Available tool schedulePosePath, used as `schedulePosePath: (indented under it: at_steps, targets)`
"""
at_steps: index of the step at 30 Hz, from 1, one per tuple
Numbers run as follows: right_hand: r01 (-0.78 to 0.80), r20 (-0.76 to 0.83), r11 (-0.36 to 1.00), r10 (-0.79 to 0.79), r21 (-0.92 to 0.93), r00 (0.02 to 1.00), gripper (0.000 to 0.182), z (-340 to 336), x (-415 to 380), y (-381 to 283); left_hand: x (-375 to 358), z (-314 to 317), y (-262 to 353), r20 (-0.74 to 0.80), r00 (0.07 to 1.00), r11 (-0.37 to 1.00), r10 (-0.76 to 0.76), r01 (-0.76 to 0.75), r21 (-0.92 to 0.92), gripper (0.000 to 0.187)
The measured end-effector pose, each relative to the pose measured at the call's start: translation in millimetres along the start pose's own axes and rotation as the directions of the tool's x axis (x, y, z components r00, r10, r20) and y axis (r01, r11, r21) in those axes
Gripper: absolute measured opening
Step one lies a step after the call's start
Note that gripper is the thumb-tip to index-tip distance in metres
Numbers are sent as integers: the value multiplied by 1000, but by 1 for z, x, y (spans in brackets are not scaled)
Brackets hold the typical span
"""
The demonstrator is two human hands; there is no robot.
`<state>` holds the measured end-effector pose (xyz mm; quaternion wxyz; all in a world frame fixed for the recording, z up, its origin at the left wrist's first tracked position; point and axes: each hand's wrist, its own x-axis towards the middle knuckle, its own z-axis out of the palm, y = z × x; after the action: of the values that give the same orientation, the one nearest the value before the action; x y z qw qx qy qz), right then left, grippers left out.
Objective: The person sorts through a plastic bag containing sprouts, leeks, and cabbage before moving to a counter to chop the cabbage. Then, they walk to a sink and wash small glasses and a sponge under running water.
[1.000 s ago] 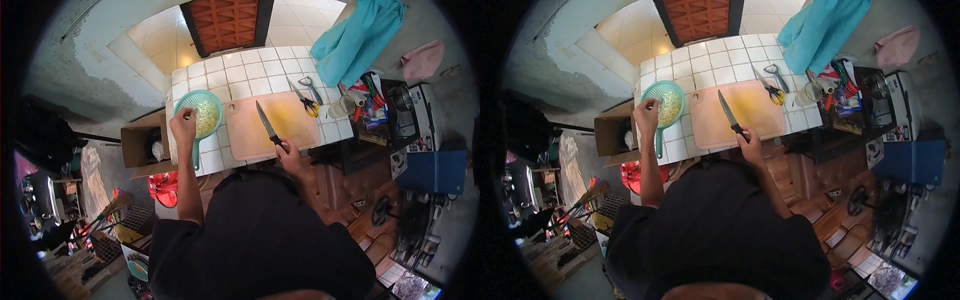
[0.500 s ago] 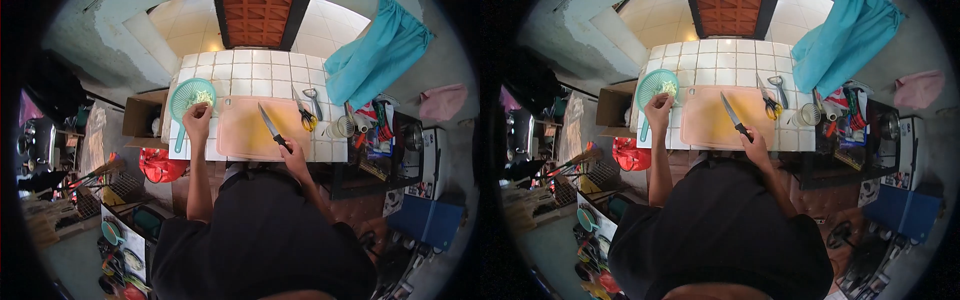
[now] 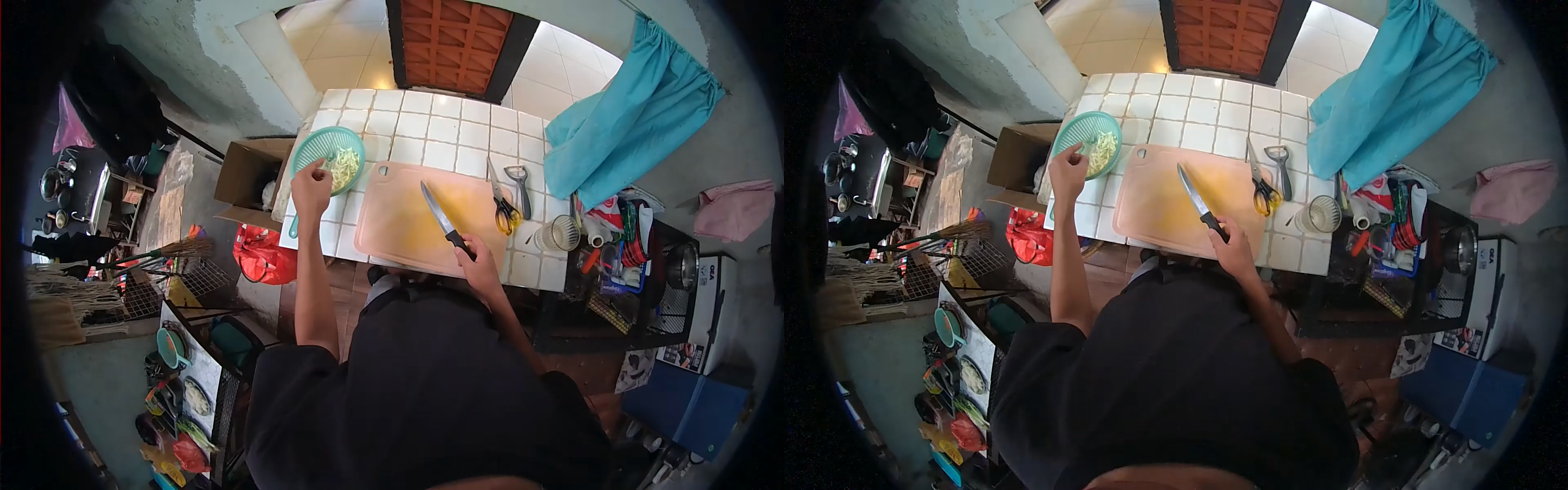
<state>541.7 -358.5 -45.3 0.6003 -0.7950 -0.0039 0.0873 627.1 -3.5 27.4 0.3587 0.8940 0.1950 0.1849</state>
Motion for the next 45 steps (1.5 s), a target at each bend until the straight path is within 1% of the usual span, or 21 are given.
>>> schedulePosePath:
  at_steps: [1, 3, 4, 5, 7, 10, 12, 13, 15, 19, 21, 25, 32, 35, 37, 38, 39, 41, 42, 43, 45]
  targets:
    - [-11, 8, 996, 12, -88, 1000, 32, -3, -1, -5, 0, 1, 1, -8, 1000, 1000, 4, -4, -1, 24]
    - [-9, 8, 986, 11, -166, 1000, 32, -7, 0, -23, -3, 4, 6, -60, 986, 970, 154, -140, 199, 29]
    - [-4, -5, 970, 2, -242, 1000, 32, -7, 0, -31, -8, 5, 11, -55, 986, 981, 156, -148, 128, 32]
    - [-1, -21, 949, -6, -317, 1000, 32, -7, 2, -36, -15, 8, 16, -97, 980, 984, 175, -171, 54, 25]
    - [-7, -19, 933, 0, -359, 1000, 30, -7, 6, -37, -36, 23, 18, -262, 911, 948, 318, -315, 52, 18]
    - [18, 14, 900, -13, -436, 1000, 30, -6, 18, -31, -82, 50, 25, -161, 928, 933, 335, -351, -79, 17]
    - [179, 11, 727, -230, -663, 973, 32, -4, 22, -28, -107, 65, 31, 11, 912, 906, 410, -405, -121, 21]
    - [191, 21, 726, -237, -661, 971, 32, -4, 23, -29, -115, 69, 34, 119, 888, 895, 445, -435, -104, 24]
    - [232, -18, 632, -362, -739, 932, 36, -6, 24, -37, -124, 76, 35, 125, 891, 900, 436, -429, -81, 30]
    - [263, 16, 642, -364, -721, 931, 39, -3, 21, -41, -130, 83, 25, 78, 922, 925, 378, -373, -79, 43]
    - [298, 56, 685, -351, -665, 935, 39, 1, 20, -36, -129, 81, 30, 90, 920, 924, 382, -378, -59, 43]
    - [299, 78, 655, -344, -694, 936, 37, 2, 21, -33, -128, 90, 23, 98, 915, 918, 392, -395, 19, 43]
    - [249, 42, 670, -310, -699, 950, 33, 6, 25, -42, -134, 85, 35, 81, 942, 935, 326, -334, 118, 42]
    - [237, 25, 692, -302, -682, 953, 29, 10, 29, -42, -136, 82, 28, 79, 946, 945, 314, -319, 66, 40]
    - [251, -22, 669, -371, -699, 928, 26, 14, 30, -51, -139, 78, 18, 101, 926, 929, 363, -352, -111, 36]
    - [296, -38, 662, -441, -689, 897, 18, 19, 31, -62, -142, 69, 20, 54, 928, 919, 368, -354, -173, 26]
    - [319, -16, 653, -452, -687, 892, 18, 24, 32, -66, -147, 60, 17, 33, 935, 924, 354, -344, -166, 26]
    - [488, -5, 780, -532, -391, 847, 12, 41, 33, -74, -164, 37, 7, 130, 960, 944, 249, -211, -252, 17]
    - [513, 14, 772, -549, -376, 836, 12, 54, 35, -82, -170, 18, 8, 213, 963, 956, 164, -101, -277, 15]
    - [564, 55, 782, -572, -263, 819, 9, 72, 32, -92, -175, -4, 8, 297, 952, 957, 78, 12, -291, 13]
    - [614, 125, 780, -601, -121, 789, 7, 109, 15, -112, -188, -35, -14, 300, 954, 971, 14, 58, -230, 18]
